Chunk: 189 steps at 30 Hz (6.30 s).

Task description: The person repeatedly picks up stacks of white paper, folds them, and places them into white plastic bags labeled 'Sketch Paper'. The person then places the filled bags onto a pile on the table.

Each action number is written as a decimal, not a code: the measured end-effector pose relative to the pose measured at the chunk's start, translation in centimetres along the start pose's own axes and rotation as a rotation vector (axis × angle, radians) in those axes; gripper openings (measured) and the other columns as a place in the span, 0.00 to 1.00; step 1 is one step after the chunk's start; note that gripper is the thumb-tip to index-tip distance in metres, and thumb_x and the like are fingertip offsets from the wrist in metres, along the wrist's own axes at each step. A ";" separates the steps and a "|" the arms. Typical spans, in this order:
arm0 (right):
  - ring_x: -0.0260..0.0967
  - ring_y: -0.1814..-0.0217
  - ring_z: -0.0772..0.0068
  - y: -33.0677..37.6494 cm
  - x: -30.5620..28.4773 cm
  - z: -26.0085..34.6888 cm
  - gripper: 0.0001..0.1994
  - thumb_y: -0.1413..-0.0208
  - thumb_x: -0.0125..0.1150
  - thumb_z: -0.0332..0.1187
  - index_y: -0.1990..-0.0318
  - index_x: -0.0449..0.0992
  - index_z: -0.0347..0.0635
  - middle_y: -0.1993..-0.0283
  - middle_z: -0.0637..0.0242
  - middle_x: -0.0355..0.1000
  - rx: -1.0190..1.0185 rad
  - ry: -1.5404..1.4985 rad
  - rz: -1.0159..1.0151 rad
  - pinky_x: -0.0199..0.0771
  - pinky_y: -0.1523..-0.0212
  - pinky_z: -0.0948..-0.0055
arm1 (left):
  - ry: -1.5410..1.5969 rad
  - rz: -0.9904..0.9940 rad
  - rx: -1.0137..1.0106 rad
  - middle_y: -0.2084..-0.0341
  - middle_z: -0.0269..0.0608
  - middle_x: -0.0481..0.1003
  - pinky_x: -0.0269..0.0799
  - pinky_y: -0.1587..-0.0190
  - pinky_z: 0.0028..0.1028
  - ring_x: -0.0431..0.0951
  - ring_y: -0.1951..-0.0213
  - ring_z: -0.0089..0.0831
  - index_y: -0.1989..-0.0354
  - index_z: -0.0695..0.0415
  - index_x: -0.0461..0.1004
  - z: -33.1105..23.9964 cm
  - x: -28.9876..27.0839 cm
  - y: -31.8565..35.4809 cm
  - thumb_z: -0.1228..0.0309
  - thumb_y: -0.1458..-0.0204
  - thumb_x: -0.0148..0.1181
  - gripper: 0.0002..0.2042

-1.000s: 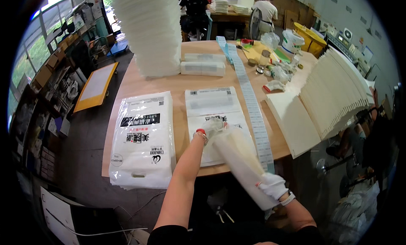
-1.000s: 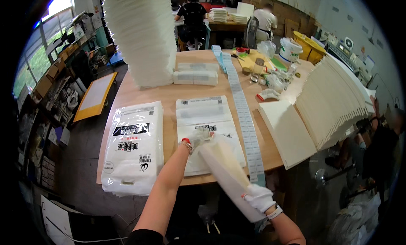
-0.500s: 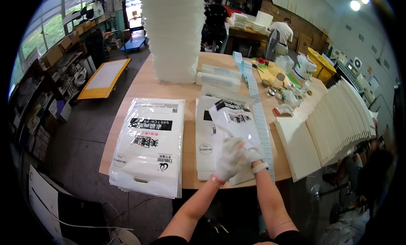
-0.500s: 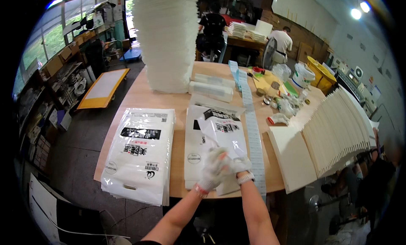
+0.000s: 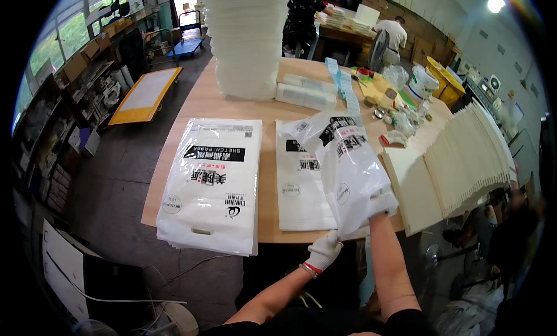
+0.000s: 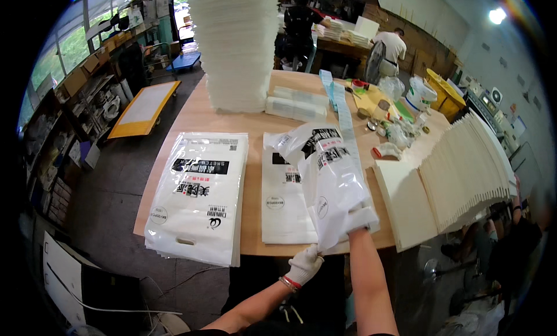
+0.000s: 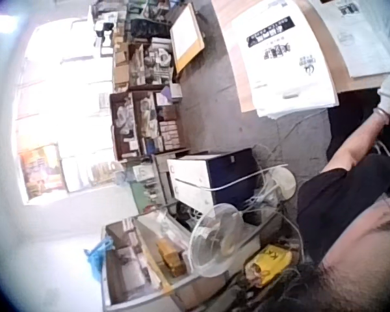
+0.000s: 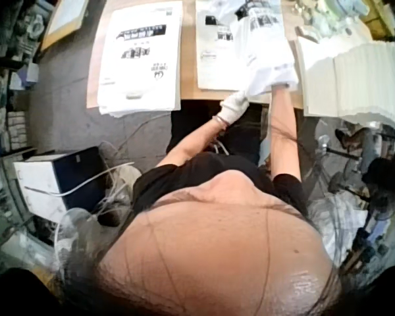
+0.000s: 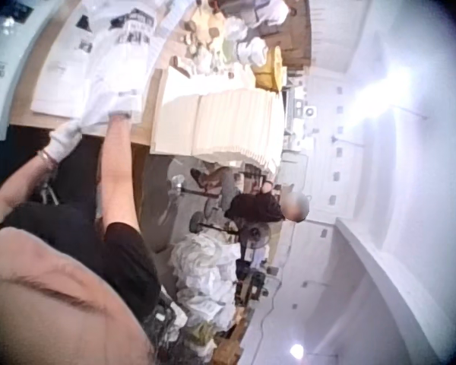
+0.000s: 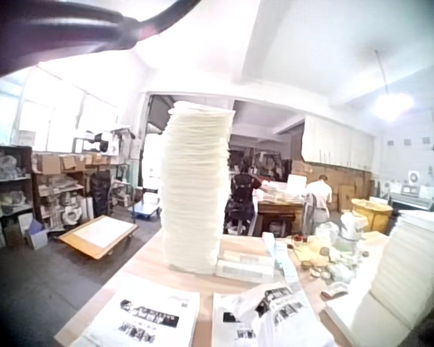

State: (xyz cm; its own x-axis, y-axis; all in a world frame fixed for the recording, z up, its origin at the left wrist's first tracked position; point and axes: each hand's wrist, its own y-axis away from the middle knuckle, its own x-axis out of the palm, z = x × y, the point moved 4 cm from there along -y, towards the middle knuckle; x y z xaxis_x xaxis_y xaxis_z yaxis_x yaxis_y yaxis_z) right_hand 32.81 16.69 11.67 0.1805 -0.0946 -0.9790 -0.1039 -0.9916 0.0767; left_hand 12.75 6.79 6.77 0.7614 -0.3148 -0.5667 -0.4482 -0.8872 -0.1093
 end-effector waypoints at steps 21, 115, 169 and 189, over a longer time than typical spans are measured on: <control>0.68 0.60 0.50 14.9 11.3 10.2 0.14 0.58 0.57 0.40 0.63 0.72 0.44 0.63 0.53 0.70 -0.328 -0.670 -0.083 0.67 0.56 0.57 | -0.027 -0.180 -0.519 0.69 0.44 0.74 0.70 0.63 0.29 0.76 0.65 0.33 0.58 0.65 0.68 9.2 -2.2 10.4 0.74 0.54 0.55 0.15; 0.64 0.53 0.51 -2.1 -0.9 7.5 0.13 0.49 0.50 0.36 0.59 0.68 0.38 0.56 0.52 0.67 0.368 -0.859 -0.053 0.63 0.54 0.61 | 0.537 0.003 -0.107 0.70 0.49 0.71 0.68 0.67 0.29 0.72 0.71 0.38 0.58 0.65 0.69 4.9 -12.1 4.7 0.71 0.47 0.47 0.12; 0.68 0.59 0.60 24.7 -1.2 -8.9 0.05 0.54 0.55 0.30 0.73 0.71 0.39 0.65 0.54 0.70 0.101 -1.181 -0.153 0.68 0.56 0.68 | 1.140 0.842 -0.659 0.56 0.45 0.68 0.68 0.52 0.32 0.69 0.54 0.34 0.46 0.62 0.59 -5.6 9.9 0.3 0.74 0.56 0.54 0.25; 0.70 0.70 0.66 23.6 0.3 -2.0 0.10 0.56 0.57 0.24 0.62 0.71 0.34 0.68 0.58 0.71 0.404 -1.168 -0.505 0.70 0.70 0.73 | -0.459 0.157 -0.005 0.64 0.40 0.73 0.65 0.56 0.30 0.69 0.57 0.37 0.62 0.51 0.72 6.9 -2.3 -12.6 0.61 0.55 0.58 0.13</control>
State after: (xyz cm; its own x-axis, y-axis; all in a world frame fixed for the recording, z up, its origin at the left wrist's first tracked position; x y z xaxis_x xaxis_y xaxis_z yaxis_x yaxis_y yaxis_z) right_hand 32.39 -6.90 13.62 -0.6319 0.6045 -0.4850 -0.5916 -0.7805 -0.2020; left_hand 13.38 21.03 3.81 0.3990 -0.2644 -0.8780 -0.5376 -0.8432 0.0095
